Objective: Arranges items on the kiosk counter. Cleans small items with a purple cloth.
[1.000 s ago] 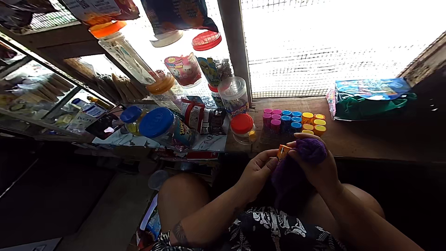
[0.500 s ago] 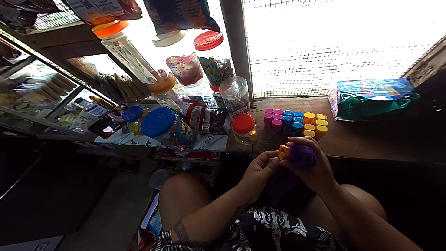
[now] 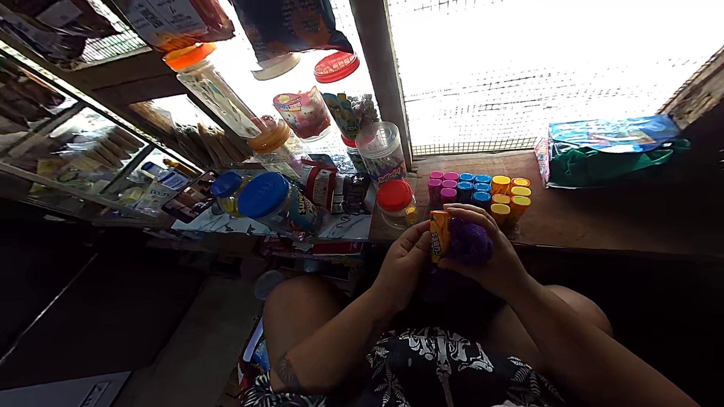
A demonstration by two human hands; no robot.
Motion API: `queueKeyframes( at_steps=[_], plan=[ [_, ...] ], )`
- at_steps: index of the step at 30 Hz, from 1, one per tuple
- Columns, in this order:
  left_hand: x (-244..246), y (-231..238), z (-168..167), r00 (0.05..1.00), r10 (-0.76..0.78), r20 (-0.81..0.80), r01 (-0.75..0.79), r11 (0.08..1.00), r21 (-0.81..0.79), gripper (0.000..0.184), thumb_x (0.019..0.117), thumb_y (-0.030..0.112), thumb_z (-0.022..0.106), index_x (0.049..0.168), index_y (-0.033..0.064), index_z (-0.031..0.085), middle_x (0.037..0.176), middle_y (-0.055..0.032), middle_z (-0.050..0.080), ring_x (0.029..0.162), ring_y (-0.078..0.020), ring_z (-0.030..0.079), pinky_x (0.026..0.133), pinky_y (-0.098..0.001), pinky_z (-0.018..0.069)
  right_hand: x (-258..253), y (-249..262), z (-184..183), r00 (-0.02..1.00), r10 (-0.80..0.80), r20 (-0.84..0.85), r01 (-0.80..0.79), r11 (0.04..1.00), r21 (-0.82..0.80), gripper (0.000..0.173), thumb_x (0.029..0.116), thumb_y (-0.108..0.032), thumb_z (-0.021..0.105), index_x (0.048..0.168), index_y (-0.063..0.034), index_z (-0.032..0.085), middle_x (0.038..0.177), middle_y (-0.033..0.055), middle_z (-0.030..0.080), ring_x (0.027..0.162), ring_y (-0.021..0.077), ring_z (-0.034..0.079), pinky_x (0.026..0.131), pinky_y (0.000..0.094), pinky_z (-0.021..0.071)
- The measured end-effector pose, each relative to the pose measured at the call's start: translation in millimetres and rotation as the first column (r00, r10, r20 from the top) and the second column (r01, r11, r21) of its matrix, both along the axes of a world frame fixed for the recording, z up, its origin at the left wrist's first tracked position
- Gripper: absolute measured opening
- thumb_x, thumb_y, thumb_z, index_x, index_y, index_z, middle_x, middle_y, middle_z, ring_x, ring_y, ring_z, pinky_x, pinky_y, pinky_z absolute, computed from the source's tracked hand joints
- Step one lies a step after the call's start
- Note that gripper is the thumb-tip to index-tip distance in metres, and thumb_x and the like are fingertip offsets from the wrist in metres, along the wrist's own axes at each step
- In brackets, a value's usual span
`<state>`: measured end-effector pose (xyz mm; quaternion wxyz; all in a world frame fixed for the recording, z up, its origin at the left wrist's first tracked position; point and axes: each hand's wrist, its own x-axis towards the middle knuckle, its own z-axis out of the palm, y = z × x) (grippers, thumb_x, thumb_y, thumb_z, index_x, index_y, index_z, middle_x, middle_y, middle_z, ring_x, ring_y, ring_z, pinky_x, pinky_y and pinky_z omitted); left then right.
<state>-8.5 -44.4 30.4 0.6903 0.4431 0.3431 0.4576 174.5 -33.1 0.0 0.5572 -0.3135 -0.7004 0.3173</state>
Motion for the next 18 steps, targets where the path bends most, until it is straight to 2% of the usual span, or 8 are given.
queueKeyframes(
  at_steps=[2,4,6,10,12,15,18],
  plan=[
    [0.4,-1.4,1.6,0.999,0.021,-0.049,-0.021,1.0,0.003,0.031,0.109,0.013,0.039,0.133,0.001,0.055,0.105,-0.0047,0.071,0.094,-0.0101,0.07,0.088,-0.0302,0.0582,-3.6,2.3,2.7,0.999,-0.037,-0.006,0.037,0.998,0.052,0.062,0.08,-0.032,0.086,0.135,-0.0216,0.058,0.135,-0.0028,0.059,0.129,0.0076,0.053,0.108,0.0267,0.0477],
    [1.6,-0.8,2.7,0.996,0.02,-0.087,-0.019,1.0,0.016,0.031,0.1087,0.012,0.041,0.134,0.0007,0.055,0.102,-0.004,0.071,0.092,-0.0084,0.069,0.087,-0.0284,0.0575,-6.6,5.6,3.8,0.991,-0.126,-0.047,0.13,0.989,0.076,0.053,0.0814,-0.03,0.085,0.128,-0.0202,0.062,0.12,-0.0041,0.062,0.116,0.0041,0.058,0.1,0.0223,0.0509],
    [0.1,2.1,2.1,0.995,0.002,-0.104,0.003,0.999,0.041,0.033,0.1083,0.011,0.043,0.136,-0.0016,0.054,0.107,-0.0051,0.071,0.096,-0.009,0.069,0.09,-0.0286,0.0573,-9.0,10.4,3.6,0.973,-0.215,-0.078,0.221,0.972,0.078,0.045,0.0836,-0.03,0.083,0.123,-0.0166,0.065,0.11,-0.0035,0.065,0.105,0.0013,0.061,0.094,0.0195,0.0526],
    [-13.0,7.5,-6.0,0.994,-0.041,-0.097,0.05,0.995,0.084,0.033,0.106,0.01,0.048,0.135,-0.0036,0.056,0.115,-0.0041,0.071,0.103,-0.0084,0.068,0.094,-0.0281,0.0561,-16.9,17.3,-1.4,0.959,-0.265,-0.101,0.272,0.961,0.057,0.043,0.0862,-0.028,0.081,0.121,-0.0103,0.065,0.109,-0.0017,0.07,0.101,0.0003,0.066,0.093,0.0201,0.0548],
    [-23.1,10.7,-11.2,0.993,-0.068,-0.099,0.078,0.991,0.106,0.035,0.1038,0.008,0.053,0.137,-0.005,0.054,0.116,-0.004,0.071,0.103,-0.008,0.068,0.095,-0.0278,0.0557,-25.1,18.6,-4.3,0.964,-0.229,-0.137,0.234,0.972,0.025,0.043,0.0865,-0.027,0.081,0.122,-0.0095,0.063,0.107,-0.0032,0.071,0.099,0.0003,0.067,0.092,0.0202,0.0565],
    [-38.1,18.2,-14.1,0.986,-0.116,-0.123,0.133,0.98,0.145,0.035,0.1013,0.006,0.056,0.135,-0.0038,0.053,0.108,0.0004,0.071,0.097,-0.005,0.068,0.091,-0.0253,0.0559,-35.8,17.5,-4.2,0.974,-0.113,-0.194,0.106,0.993,-0.05,0.045,0.0872,-0.026,0.08,0.124,-0.0094,0.06,0.106,-0.0062,0.072,0.099,0.0008,0.068,0.092,0.0205,0.0569],
    [-50.8,25.9,-16.5,0.979,-0.182,-0.096,0.195,0.97,0.145,0.035,0.1016,0.007,0.056,0.135,-0.0011,0.051,0.103,0.0037,0.069,0.091,-0.0035,0.066,0.085,-0.0233,0.0559,-38.9,16.7,-4.3,0.977,0.053,-0.206,-0.074,0.992,-0.098,0.055,0.0891,-0.03,0.078,0.135,-0.0135,0.053,0.116,-0.0086,0.068,0.108,0.0006,0.064,0.098,0.0217,0.0536]
  ],
)
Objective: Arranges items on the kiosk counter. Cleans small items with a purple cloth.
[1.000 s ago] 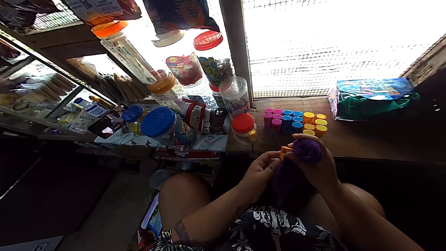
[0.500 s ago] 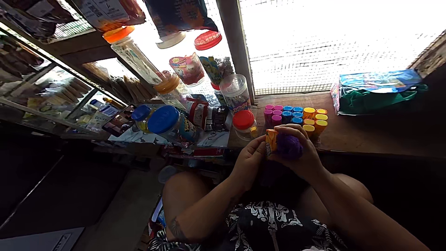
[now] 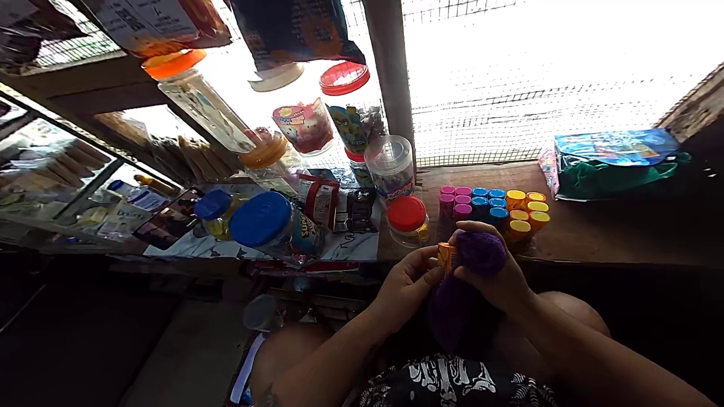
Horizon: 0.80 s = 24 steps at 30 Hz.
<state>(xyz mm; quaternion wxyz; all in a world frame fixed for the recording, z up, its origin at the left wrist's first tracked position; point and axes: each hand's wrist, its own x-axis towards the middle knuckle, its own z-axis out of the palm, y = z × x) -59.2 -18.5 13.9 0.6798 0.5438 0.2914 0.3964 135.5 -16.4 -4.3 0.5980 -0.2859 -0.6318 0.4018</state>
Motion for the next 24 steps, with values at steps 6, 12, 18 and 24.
queueKeyframes(
  at_steps=[6,12,18,24],
  plan=[
    [-18.7,6.5,-22.3,0.974,-0.061,0.218,0.097,0.983,-0.159,0.033,0.1023,0.014,0.058,0.133,0.0059,0.048,0.104,0.0018,0.071,0.091,-0.009,0.07,0.079,-0.0273,0.0596,-12.2,4.0,-1.6,0.955,0.286,0.08,-0.289,0.957,0.021,0.091,0.08,-0.014,0.084,0.154,-0.0162,0.031,0.139,-0.0012,0.052,0.128,0.0071,0.052,0.11,0.0269,0.0463],
    [-17.4,20.2,-27.6,0.932,-0.175,0.317,0.225,0.966,-0.127,0.032,0.1015,0.011,0.058,0.132,0.006,0.051,0.107,0.0036,0.072,0.095,-0.0072,0.07,0.083,-0.027,0.0586,-10.5,-5.9,1.4,0.982,0.123,0.141,-0.124,0.992,0.002,0.085,0.0792,-0.02,0.088,0.15,-0.0255,0.041,0.138,-0.0066,0.057,0.125,0.0058,0.056,0.108,0.0252,0.0482],
    [-6.9,20.5,-32.1,0.892,-0.343,0.293,0.376,0.924,-0.063,0.032,0.1014,0.007,0.054,0.133,0.002,0.05,0.109,0.0034,0.07,0.096,-0.0059,0.068,0.084,-0.0277,0.058,-0.9,-26.1,-2.6,0.996,-0.073,0.041,0.074,0.997,-0.008,0.05,0.0917,-0.018,0.075,0.137,-0.0282,0.058,0.123,-0.0098,0.07,0.111,0.0029,0.066,0.097,0.0202,0.0538],
    [-4.6,18.1,-30.6,0.876,-0.37,0.31,0.432,0.888,-0.159,0.034,0.1014,0.009,0.056,0.134,0.0025,0.051,0.109,0.0012,0.071,0.096,-0.0081,0.07,0.084,-0.0289,0.0589,-5.6,-38.8,-0.1,0.97,-0.226,0.085,0.23,0.972,-0.044,0.043,0.0969,-0.021,0.069,0.137,-0.0255,0.057,0.118,-0.0074,0.072,0.109,0.0047,0.067,0.097,0.0216,0.0537]
  ],
)
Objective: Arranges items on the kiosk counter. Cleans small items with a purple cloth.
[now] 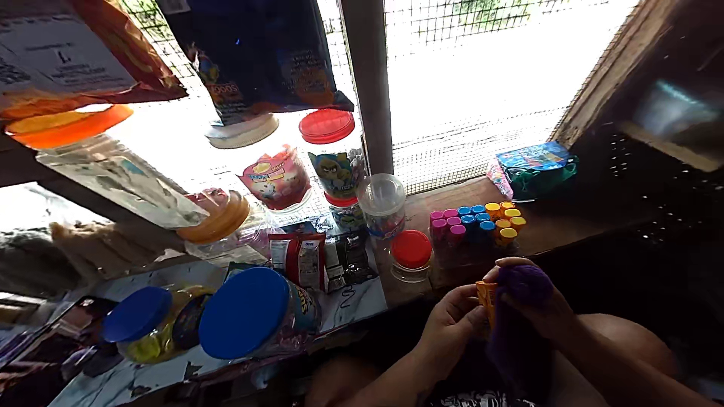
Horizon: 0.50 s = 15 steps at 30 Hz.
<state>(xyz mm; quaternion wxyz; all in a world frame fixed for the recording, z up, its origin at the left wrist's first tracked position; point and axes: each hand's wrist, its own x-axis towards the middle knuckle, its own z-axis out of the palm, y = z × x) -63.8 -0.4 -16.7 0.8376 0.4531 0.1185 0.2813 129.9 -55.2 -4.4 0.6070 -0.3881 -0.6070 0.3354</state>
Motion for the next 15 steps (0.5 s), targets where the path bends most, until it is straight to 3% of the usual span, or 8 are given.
queueKeyframes(
  at_steps=[4,8,11,15],
  plan=[
    [-5.3,1.8,2.1,0.999,-0.001,0.037,0.003,0.999,-0.053,0.033,0.1013,0.011,0.058,0.133,0.0034,0.053,0.112,-0.0002,0.071,0.098,-0.0106,0.071,0.086,-0.0311,0.0598,-5.7,-4.4,5.7,0.995,0.091,-0.029,-0.092,0.995,-0.042,0.059,0.089,-0.022,0.078,0.143,-0.025,0.053,0.13,-0.0034,0.067,0.119,0.0103,0.063,0.102,0.027,0.0524],
    [-10.4,6.3,3.8,0.996,0.039,0.083,-0.032,0.996,-0.079,0.034,0.1016,0.011,0.058,0.134,0.0024,0.051,0.114,-0.003,0.07,0.1,-0.0134,0.07,0.089,-0.034,0.0597,-15.7,-7.8,11.7,0.984,0.143,0.104,-0.135,0.987,-0.082,0.09,0.0747,-0.026,0.091,0.151,-0.03,0.044,0.148,-0.0064,0.052,0.131,0.0086,0.054,0.11,0.0275,0.0481],
    [-14.9,8.3,2.3,0.989,0.073,0.126,-0.073,0.997,-0.009,0.034,0.1021,0.008,0.056,0.135,0.001,0.051,0.115,-0.0007,0.069,0.101,-0.0105,0.069,0.09,-0.0322,0.0584,-22.0,-3.2,11.9,0.958,0.045,0.283,-0.054,0.998,0.023,0.086,0.0755,-0.035,0.09,0.149,-0.0264,0.046,0.148,-0.0042,0.049,0.136,0.0092,0.048,0.113,0.0271,0.044],
    [-19.7,13.5,0.3,0.987,0.071,0.147,-0.078,0.996,0.043,0.035,0.1025,0.007,0.054,0.137,-0.0009,0.052,0.119,0.0006,0.069,0.103,-0.0086,0.069,0.093,-0.0309,0.0572,-23.7,9.2,24.4,0.95,0.013,0.311,-0.027,0.999,0.042,0.069,0.082,-0.036,0.085,0.143,-0.0225,0.054,0.135,-0.0063,0.057,0.127,0.004,0.053,0.108,0.0232,0.0471]
  ],
)
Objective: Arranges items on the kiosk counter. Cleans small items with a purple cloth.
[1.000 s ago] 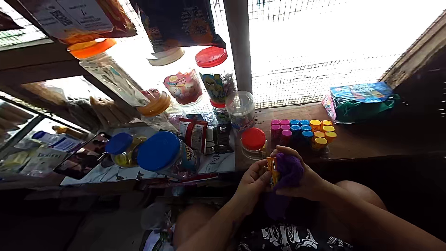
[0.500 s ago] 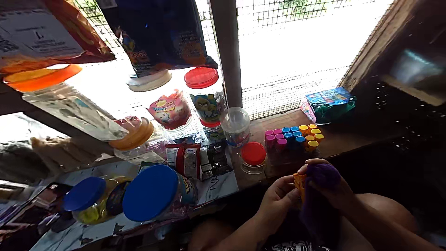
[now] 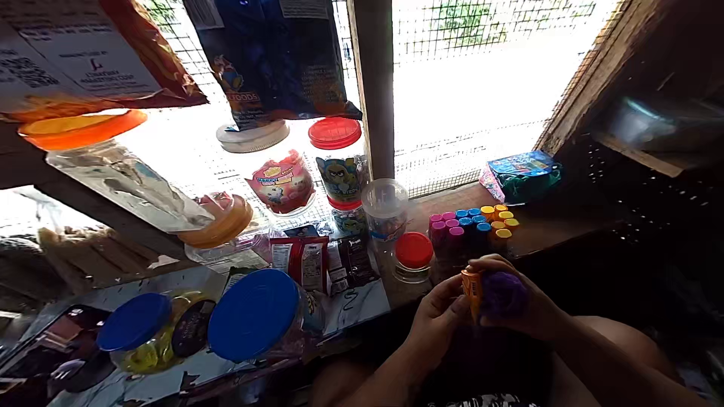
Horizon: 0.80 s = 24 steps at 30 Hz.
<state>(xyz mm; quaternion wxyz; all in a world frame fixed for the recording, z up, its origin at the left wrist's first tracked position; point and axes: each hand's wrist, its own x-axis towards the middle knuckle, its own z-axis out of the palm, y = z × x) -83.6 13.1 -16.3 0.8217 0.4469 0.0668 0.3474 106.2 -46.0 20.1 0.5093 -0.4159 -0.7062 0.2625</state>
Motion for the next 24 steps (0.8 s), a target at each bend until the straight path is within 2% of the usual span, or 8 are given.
queueKeyframes(
  at_steps=[2,4,6,9,12,16,21,24],
  plan=[
    [0.7,0.1,-3.7,1.0,0.012,-0.003,-0.012,1.0,0.02,0.038,0.1029,0.007,0.054,0.14,-0.0019,0.051,0.12,-0.0007,0.069,0.104,-0.0085,0.068,0.094,-0.0303,0.0562,-0.5,3.0,1.9,0.997,-0.073,-0.024,0.073,0.997,0.004,0.052,0.0855,-0.033,0.082,0.131,-0.017,0.063,0.123,-0.0049,0.063,0.118,0.0031,0.058,0.103,0.0215,0.0499],
    [2.7,-0.9,-4.9,1.0,0.025,-0.005,-0.025,0.999,0.035,0.043,0.1024,0.006,0.055,0.144,-0.0004,0.048,0.115,0.0001,0.07,0.102,-0.0077,0.067,0.093,-0.0292,0.0555,-0.9,3.4,0.4,0.986,-0.159,-0.053,0.159,0.987,0.007,0.037,0.0895,-0.031,0.078,0.12,-0.0129,0.068,0.114,-0.005,0.067,0.11,0.0013,0.061,0.098,0.0198,0.0519],
    [4.6,-3.2,-4.0,0.999,0.027,-0.026,-0.026,0.999,0.039,0.044,0.1023,0.004,0.053,0.145,-0.0014,0.045,0.112,-0.0006,0.07,0.101,-0.0079,0.068,0.092,-0.0291,0.0557,-1.4,2.2,-5.6,0.971,-0.217,-0.103,0.221,0.975,0.021,0.03,0.092,-0.028,0.075,0.117,-0.0118,0.068,0.112,-0.0063,0.07,0.106,0.0001,0.064,0.095,0.0197,0.0542],
    [7.1,-6.0,-1.5,0.996,0.009,-0.087,-0.006,0.999,0.032,0.045,0.1032,0.005,0.051,0.147,-0.005,0.044,0.12,-0.0052,0.069,0.106,-0.0093,0.067,0.097,-0.0298,0.0547,-1.2,-3.5,-17.5,0.956,-0.229,-0.184,0.237,0.971,0.022,0.032,0.0938,-0.023,0.073,0.124,-0.0143,0.064,0.114,-0.0075,0.072,0.106,0.002,0.067,0.096,0.0211,0.0555],
    [10.7,-7.7,-0.2,0.983,-0.011,-0.184,0.028,0.995,0.091,0.049,0.1024,0.007,0.054,0.148,-0.0077,0.042,0.128,-0.0085,0.066,0.112,-0.008,0.065,0.1,-0.0282,0.0523,2.8,-10.0,-24.1,0.957,-0.232,-0.174,0.241,0.97,0.027,0.034,0.0944,-0.022,0.073,0.126,-0.0174,0.062,0.114,-0.0092,0.073,0.105,0.0015,0.068,0.095,0.0196,0.0555],
    [17.0,-10.1,-5.3,0.975,-0.015,-0.222,0.044,0.991,0.124,0.051,0.0998,0.005,0.058,0.147,-0.0078,0.043,0.131,-0.0113,0.063,0.11,-0.0073,0.065,0.099,-0.0269,0.0531,8.1,-12.7,-33.0,0.967,-0.196,-0.164,0.208,0.976,0.059,0.037,0.093,-0.021,0.075,0.128,-0.0209,0.062,0.115,-0.0085,0.071,0.107,0.0034,0.067,0.096,0.0206,0.0552],
    [16.4,-12.0,-4.0,0.99,-0.028,-0.135,0.031,0.999,0.023,0.05,0.101,0.004,0.054,0.147,-0.0087,0.039,0.126,-0.0077,0.066,0.111,-0.0064,0.065,0.1,-0.0274,0.0518,8.6,-14.1,-42.0,0.981,-0.104,-0.161,0.114,0.992,0.053,0.044,0.0913,-0.02,0.076,0.132,-0.0249,0.061,0.131,-0.0064,0.065,0.124,0.0096,0.06,0.106,0.0277,0.0502],
    [15.1,-10.3,-4.1,0.995,-0.061,-0.076,0.058,0.997,-0.041,0.051,0.1004,0.005,0.056,0.147,-0.0064,0.039,0.123,-0.0033,0.068,0.108,-0.0054,0.065,0.098,-0.0275,0.0523,6.2,-18.6,-45.5,0.988,-0.049,-0.144,0.053,0.998,0.029,0.059,0.0872,-0.026,0.081,0.141,-0.028,0.056,0.144,-0.0078,0.056,0.135,0.0103,0.051,0.113,0.0296,0.0441]
  ],
)
